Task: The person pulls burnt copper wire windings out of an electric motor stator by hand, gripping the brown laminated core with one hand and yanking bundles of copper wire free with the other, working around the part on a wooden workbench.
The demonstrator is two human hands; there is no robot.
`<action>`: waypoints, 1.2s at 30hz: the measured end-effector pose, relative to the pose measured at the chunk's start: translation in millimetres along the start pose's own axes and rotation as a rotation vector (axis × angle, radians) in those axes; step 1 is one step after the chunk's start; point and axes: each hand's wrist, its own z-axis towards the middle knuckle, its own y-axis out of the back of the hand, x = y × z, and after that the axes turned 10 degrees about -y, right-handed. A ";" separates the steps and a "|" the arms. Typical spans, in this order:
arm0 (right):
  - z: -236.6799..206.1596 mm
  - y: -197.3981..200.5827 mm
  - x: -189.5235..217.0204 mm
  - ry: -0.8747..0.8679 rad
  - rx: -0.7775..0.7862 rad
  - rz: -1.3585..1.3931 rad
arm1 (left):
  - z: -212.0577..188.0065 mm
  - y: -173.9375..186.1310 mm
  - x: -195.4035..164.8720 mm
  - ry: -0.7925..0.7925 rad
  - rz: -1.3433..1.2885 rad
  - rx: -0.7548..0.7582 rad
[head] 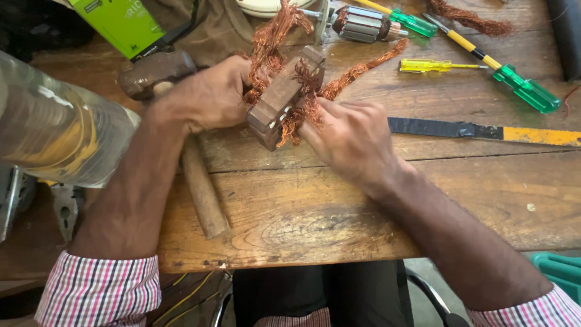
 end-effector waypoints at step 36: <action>-10.3 19.6 -2.9 0.040 0.101 0.175 | 19.0 -18.7 19.3 -0.674 -0.351 0.092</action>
